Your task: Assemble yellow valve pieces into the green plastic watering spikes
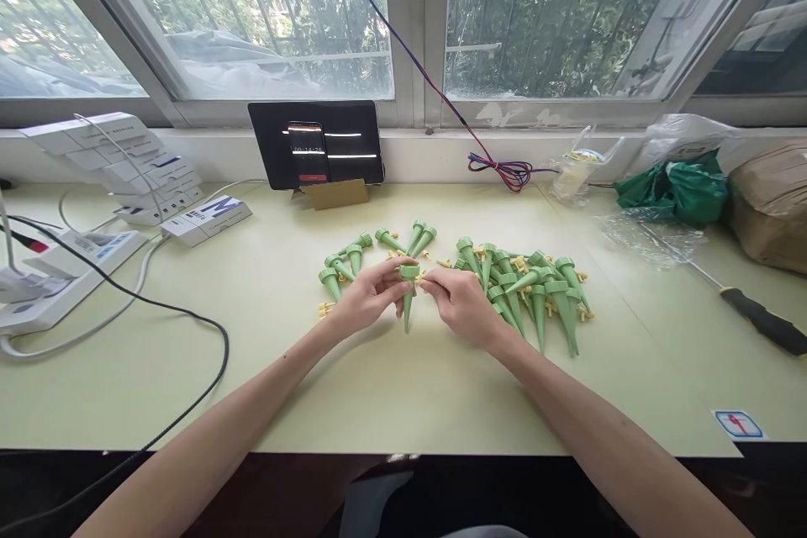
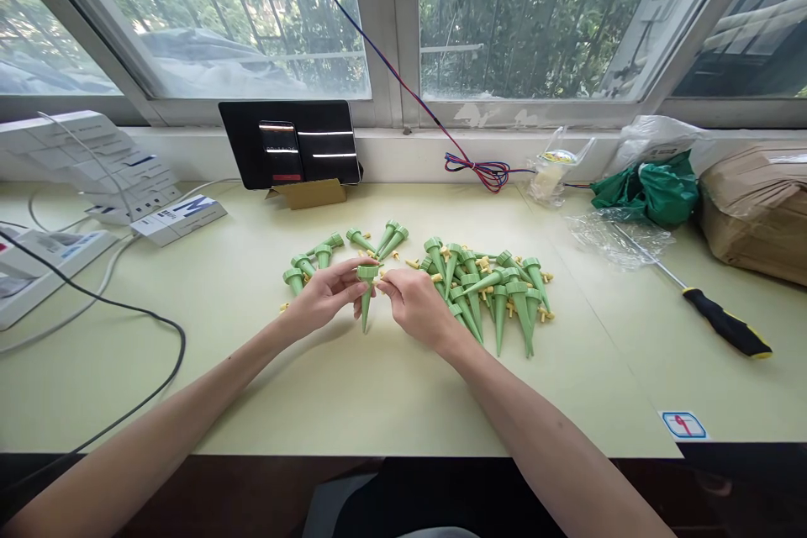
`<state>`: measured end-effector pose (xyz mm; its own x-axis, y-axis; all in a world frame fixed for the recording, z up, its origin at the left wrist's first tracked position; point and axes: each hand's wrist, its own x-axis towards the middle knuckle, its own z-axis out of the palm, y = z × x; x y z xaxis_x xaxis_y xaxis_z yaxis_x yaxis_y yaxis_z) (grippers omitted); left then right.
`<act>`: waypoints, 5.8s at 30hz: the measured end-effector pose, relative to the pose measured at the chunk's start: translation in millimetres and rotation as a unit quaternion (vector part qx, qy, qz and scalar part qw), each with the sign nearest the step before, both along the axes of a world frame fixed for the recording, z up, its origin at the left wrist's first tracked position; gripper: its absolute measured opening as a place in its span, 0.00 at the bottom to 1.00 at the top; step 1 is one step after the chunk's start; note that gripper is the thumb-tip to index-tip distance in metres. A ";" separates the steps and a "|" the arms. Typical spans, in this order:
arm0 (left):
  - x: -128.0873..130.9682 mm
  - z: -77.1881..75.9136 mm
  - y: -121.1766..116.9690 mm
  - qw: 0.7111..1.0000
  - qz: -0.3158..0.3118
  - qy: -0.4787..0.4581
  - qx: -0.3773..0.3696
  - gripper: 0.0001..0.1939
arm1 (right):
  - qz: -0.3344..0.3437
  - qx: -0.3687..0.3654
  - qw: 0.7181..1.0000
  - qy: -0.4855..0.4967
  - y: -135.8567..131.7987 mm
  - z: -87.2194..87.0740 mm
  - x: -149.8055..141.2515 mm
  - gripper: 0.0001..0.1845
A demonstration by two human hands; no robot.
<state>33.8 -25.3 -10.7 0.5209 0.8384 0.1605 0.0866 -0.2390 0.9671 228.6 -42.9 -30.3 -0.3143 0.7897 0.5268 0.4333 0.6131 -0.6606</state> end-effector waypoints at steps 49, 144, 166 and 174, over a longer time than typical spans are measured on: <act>6.1 -13.6 2.2 0.989 0.011 -0.080 -0.125 0.16 | -0.031 -0.078 0.995 0.049 -4.7 1.5 -6.9 0.16; 1.7 -15.9 3.4 0.994 0.013 -0.042 -0.097 0.17 | 0.002 -0.100 0.993 0.062 -6.9 1.8 -8.4 0.19; 1.3 -0.5 3.4 0.967 -0.074 -0.005 -0.244 0.19 | 0.001 -0.060 0.996 0.070 -8.1 -3.3 -17.3 0.28; -2.4 -4.6 4.8 0.962 -0.089 -0.008 -0.257 0.20 | 0.004 -0.061 0.996 0.060 -9.0 -3.7 -16.5 0.26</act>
